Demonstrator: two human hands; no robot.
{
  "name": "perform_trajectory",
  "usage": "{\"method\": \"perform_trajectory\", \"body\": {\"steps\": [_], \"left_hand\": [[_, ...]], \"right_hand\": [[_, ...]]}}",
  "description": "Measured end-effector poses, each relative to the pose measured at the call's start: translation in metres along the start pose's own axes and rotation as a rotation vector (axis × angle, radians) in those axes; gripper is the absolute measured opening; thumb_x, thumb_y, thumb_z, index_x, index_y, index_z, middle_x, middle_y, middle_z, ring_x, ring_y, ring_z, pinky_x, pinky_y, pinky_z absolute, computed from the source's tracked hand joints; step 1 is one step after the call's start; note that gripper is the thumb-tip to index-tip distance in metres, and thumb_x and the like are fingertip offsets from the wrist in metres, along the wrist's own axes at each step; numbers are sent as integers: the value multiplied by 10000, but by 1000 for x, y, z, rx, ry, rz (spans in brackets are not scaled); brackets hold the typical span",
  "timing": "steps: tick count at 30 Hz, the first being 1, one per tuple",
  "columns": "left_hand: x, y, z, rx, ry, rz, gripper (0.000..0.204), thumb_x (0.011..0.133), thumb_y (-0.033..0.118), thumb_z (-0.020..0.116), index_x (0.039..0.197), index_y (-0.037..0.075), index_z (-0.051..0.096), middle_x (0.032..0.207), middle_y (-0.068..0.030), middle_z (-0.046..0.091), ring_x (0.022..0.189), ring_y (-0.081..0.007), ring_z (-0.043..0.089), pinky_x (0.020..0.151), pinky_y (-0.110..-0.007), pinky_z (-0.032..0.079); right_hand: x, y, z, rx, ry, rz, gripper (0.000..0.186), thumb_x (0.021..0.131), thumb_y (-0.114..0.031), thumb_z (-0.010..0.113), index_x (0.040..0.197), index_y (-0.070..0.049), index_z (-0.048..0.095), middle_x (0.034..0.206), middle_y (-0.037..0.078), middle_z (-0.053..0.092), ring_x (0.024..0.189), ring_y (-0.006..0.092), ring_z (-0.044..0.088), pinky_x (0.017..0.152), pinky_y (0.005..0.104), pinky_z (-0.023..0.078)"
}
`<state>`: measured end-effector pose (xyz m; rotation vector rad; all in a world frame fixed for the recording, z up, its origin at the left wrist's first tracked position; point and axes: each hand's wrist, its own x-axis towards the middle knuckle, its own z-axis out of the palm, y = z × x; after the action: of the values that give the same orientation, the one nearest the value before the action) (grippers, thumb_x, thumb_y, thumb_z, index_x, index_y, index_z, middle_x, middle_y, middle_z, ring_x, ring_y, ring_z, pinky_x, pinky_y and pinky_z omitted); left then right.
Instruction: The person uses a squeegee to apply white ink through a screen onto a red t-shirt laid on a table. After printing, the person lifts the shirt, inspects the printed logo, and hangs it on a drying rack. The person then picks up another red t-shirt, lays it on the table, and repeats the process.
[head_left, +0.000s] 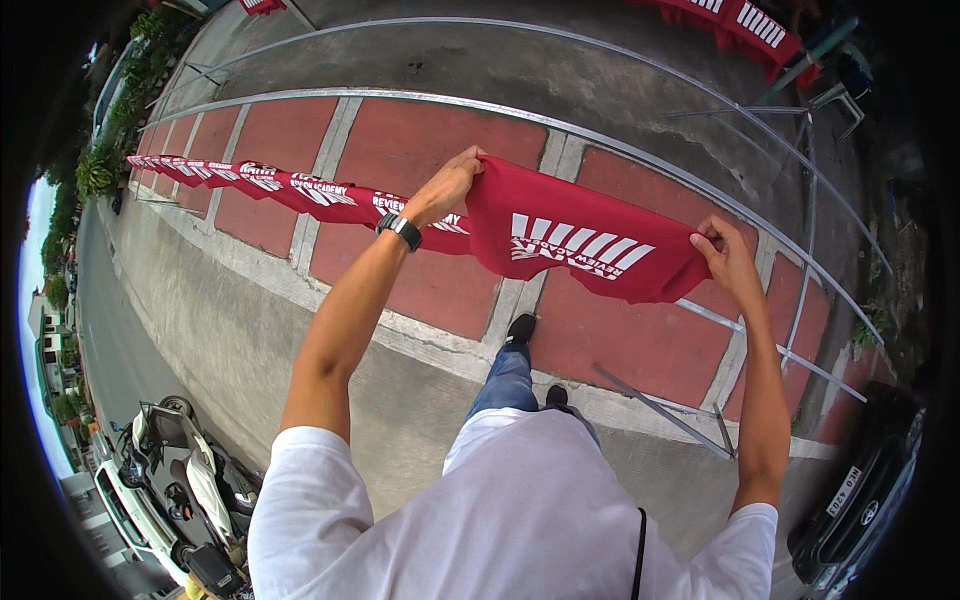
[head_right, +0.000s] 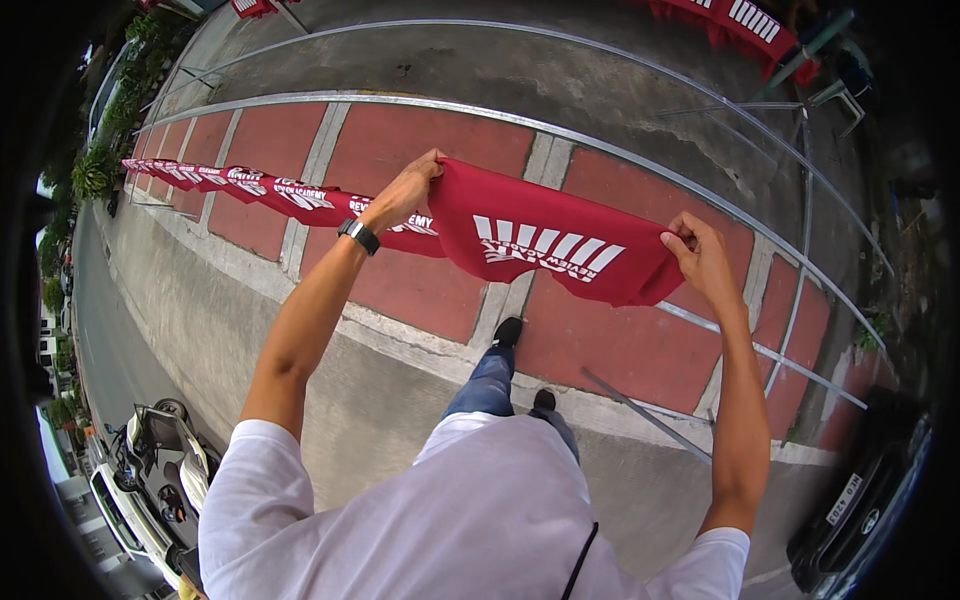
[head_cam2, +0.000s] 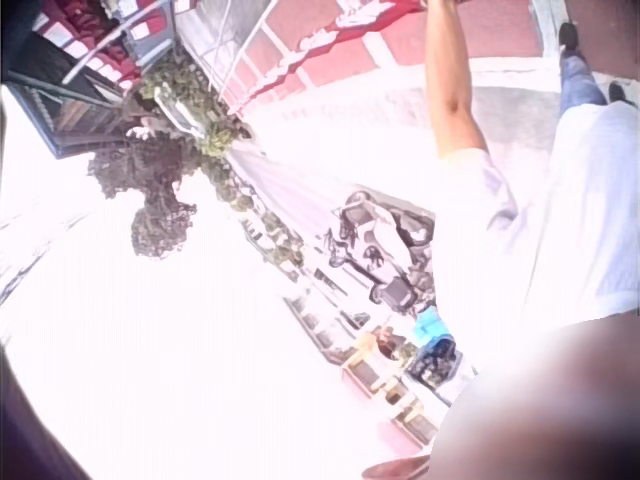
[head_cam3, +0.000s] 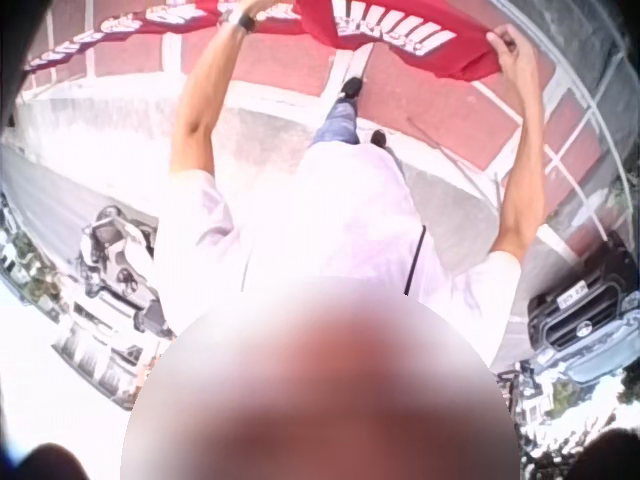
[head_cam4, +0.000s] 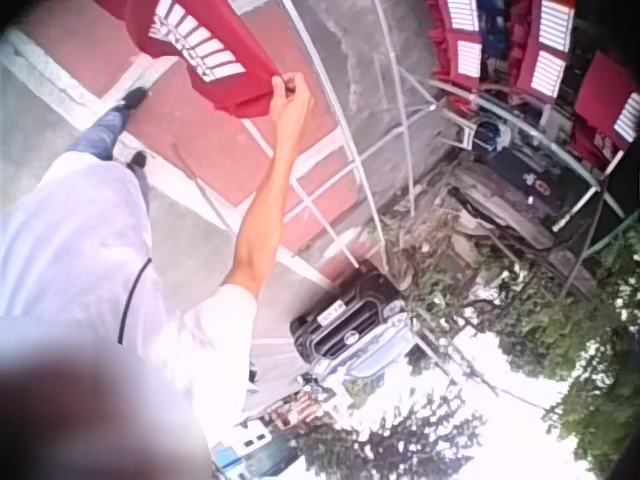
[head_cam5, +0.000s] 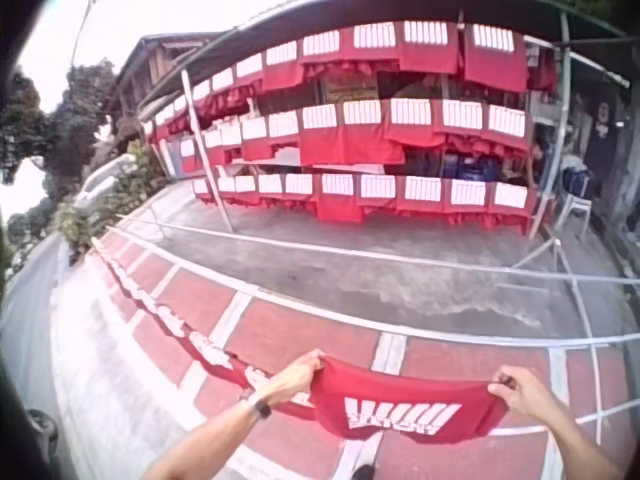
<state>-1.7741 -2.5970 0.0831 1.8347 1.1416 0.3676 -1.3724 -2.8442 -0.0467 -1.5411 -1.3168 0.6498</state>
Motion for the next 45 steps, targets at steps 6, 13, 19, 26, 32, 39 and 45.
{"method": "perform_trajectory", "body": {"steps": [6,13,19,26,32,39,45], "left_hand": [[49,-11,-26,42,-92,-7,188,1099,152,380,1066,98,557,953,46,490,864,-85,428,860,-291,412],[91,-21,-28,26,-119,5,186,1105,161,387,1097,111,566,945,54,487,861,-81,443,833,-298,423],[119,-25,-26,81,-133,-54,188,1118,185,398,1120,109,570,955,58,500,850,-88,432,821,-294,416],[147,-49,-21,169,-109,-118,216,1125,226,444,1190,68,576,991,33,529,935,-128,485,928,-333,439],[205,-103,-20,383,-112,-161,348,1113,249,438,1314,6,585,1159,-150,682,1096,-287,633,1027,-411,476],[193,-154,35,724,-114,-282,718,1117,427,453,1697,40,284,1588,-327,512,1517,-473,451,1271,-475,343],[111,-111,59,554,-48,109,624,1135,442,526,1566,-8,496,1403,-330,657,1249,-468,685,1029,-493,550]], "right_hand": [[40,15,12,-8,12,65,173,1000,-125,742,976,1,627,781,30,561,715,129,468,662,312,414],[69,21,7,-50,25,100,169,1005,-131,746,984,-13,626,820,19,578,744,119,481,693,302,428],[92,32,6,-121,-44,164,189,1005,-133,741,990,-3,605,830,66,600,767,155,506,720,332,447],[119,68,27,-143,-20,172,167,1003,-108,728,1025,9,613,876,118,663,828,222,596,800,368,494],[146,136,74,-174,-61,271,314,982,-76,724,1271,-1,625,1242,214,721,1215,355,677,1061,422,517],[71,162,153,-471,-322,534,609,951,-172,720,1528,-50,570,1500,260,615,1449,391,542,1242,470,411],[-41,139,139,-317,-109,490,459,1003,-322,690,1363,-39,712,1402,243,676,1441,413,530,1257,600,315]]}}
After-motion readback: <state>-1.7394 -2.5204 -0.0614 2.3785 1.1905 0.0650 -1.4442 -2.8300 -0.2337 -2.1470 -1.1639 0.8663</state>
